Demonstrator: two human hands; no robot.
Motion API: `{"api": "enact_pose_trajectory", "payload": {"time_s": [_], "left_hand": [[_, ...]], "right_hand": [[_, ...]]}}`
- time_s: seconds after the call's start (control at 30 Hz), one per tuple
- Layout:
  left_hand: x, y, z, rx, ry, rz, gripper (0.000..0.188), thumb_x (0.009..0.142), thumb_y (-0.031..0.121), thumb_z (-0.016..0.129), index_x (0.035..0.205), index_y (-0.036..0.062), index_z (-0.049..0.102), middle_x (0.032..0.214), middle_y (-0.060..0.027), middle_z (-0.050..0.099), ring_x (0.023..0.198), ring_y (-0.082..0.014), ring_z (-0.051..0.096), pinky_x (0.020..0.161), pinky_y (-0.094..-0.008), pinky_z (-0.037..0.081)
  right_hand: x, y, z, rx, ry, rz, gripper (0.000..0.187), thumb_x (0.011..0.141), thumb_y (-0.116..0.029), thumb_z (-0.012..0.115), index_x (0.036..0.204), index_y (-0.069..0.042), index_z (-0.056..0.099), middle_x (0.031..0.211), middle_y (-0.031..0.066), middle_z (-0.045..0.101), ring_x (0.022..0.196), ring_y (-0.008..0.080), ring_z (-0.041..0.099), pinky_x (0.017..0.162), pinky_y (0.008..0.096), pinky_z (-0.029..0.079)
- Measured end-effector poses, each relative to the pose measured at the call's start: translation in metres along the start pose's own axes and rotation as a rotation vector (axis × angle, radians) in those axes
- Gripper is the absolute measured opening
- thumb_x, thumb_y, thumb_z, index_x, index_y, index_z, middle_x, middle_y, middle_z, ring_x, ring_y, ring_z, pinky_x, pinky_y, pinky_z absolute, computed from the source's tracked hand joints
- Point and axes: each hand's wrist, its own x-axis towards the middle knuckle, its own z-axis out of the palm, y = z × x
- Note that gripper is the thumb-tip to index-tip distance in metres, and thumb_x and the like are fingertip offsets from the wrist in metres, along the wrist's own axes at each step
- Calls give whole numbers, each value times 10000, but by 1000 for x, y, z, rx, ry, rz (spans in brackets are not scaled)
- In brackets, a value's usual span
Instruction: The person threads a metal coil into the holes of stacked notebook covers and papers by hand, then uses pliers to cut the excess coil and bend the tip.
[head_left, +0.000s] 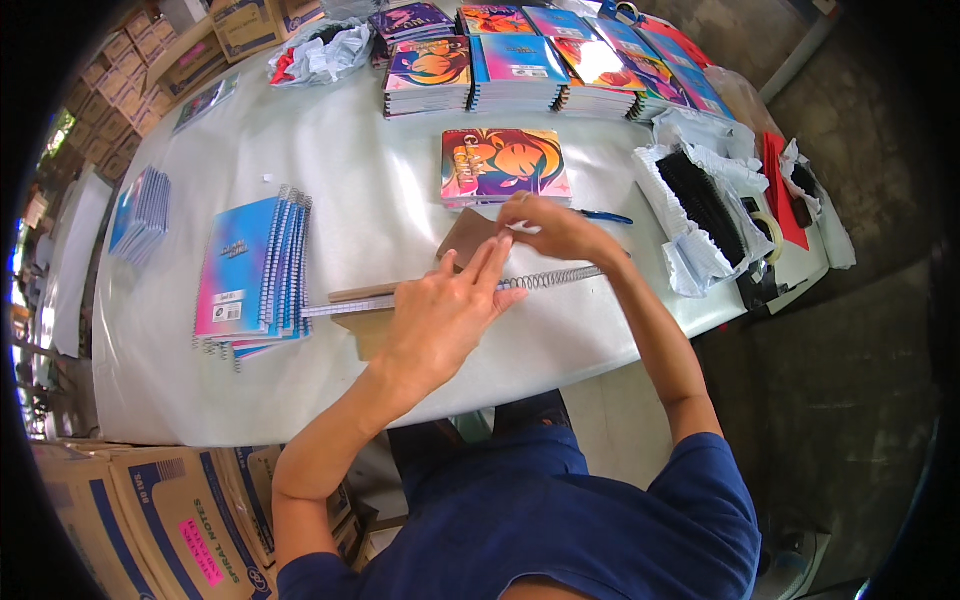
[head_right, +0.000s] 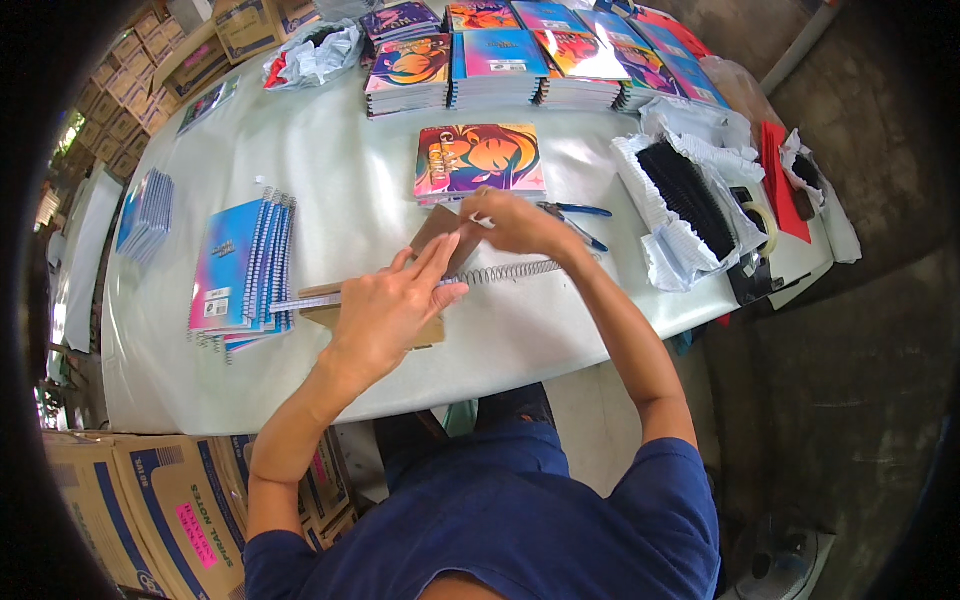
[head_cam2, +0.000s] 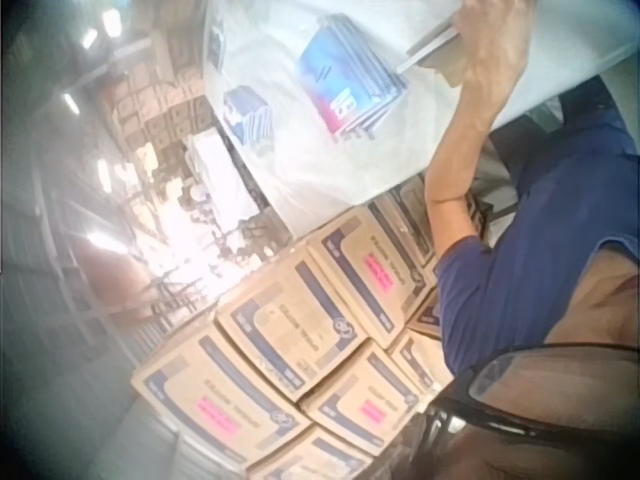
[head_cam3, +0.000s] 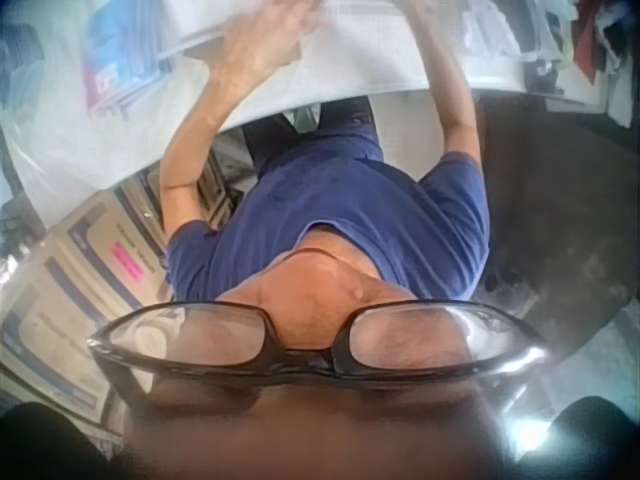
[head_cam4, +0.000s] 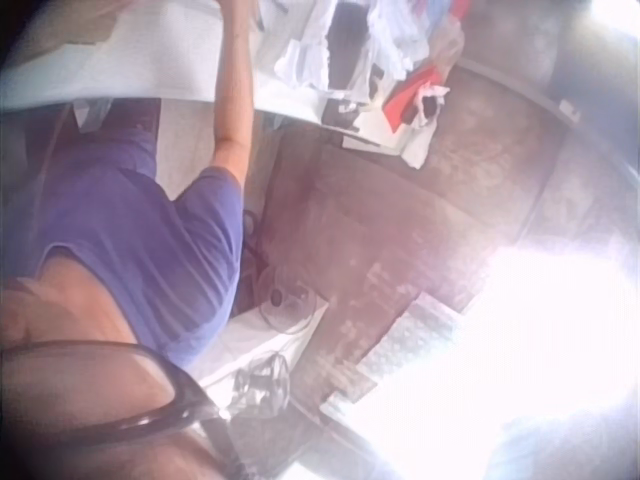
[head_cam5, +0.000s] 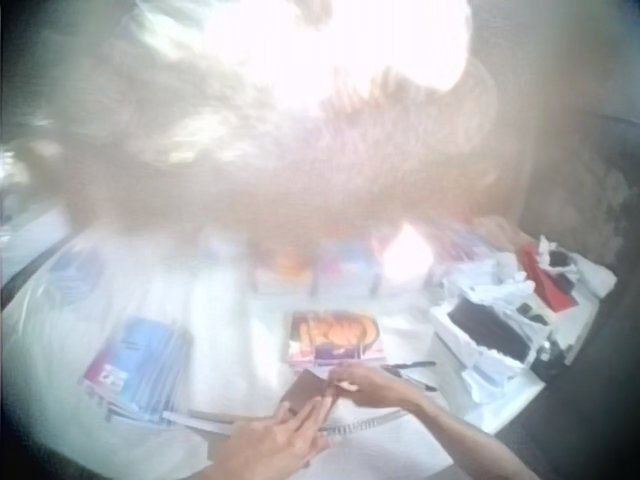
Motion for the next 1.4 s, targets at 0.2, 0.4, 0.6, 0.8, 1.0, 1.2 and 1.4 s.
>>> {"api": "enact_pose_trajectory", "payload": {"time_s": [0.2,0.4,0.6,0.8,1.0,1.2,1.4], "left_hand": [[-4,-4,2,51,56,88,748,817,494,628,1454,184,387,1281,-57,604,940,-263,674,681,-370,581],[-8,-20,3,-89,192,-126,925,703,446,746,1481,156,338,1259,-118,598,1002,-308,653,878,-397,524],[-8,-21,4,-33,213,-153,948,679,481,738,1478,152,348,1170,-75,655,955,-246,664,887,-424,516],[-12,-28,2,-14,227,-170,942,670,502,729,1475,180,360,1170,-72,667,1004,-283,663,917,-458,501],[-20,-31,0,-33,228,-212,941,655,508,736,1470,211,372,1183,-74,664,1023,-304,659,945,-481,482],[-24,-37,-4,-33,224,-226,939,651,529,726,1465,213,381,1155,-98,675,1048,-309,653,956,-491,470],[-29,-43,-5,-18,232,-234,924,665,527,717,1465,211,381,1169,-100,659,1033,-316,655,958,-496,451]], "right_hand": [[28,17,37,-276,-9,-128,328,844,-292,655,1083,-69,628,1110,153,631,1100,330,568,909,413,471],[-7,-44,-51,639,-272,-185,425,881,-306,623,1162,11,670,1220,181,637,1110,288,614,971,365,453],[-18,-36,-41,1012,-184,-243,466,841,-327,627,1112,48,687,1215,292,603,1206,392,548,1030,446,405],[-13,-32,-38,920,-161,-121,501,826,-352,640,1096,69,681,1246,293,582,1194,394,545,1028,444,401],[8,-66,-32,536,-271,-46,542,825,-371,625,1108,90,667,1250,349,549,1211,446,525,1020,463,410],[9,-61,-26,586,-259,-84,479,876,-331,622,1095,93,670,1252,284,583,1210,369,544,1020,419,392],[17,-38,-15,883,-224,-291,474,854,-304,632,1094,103,667,1232,274,600,1193,346,568,1007,413,418]]}}
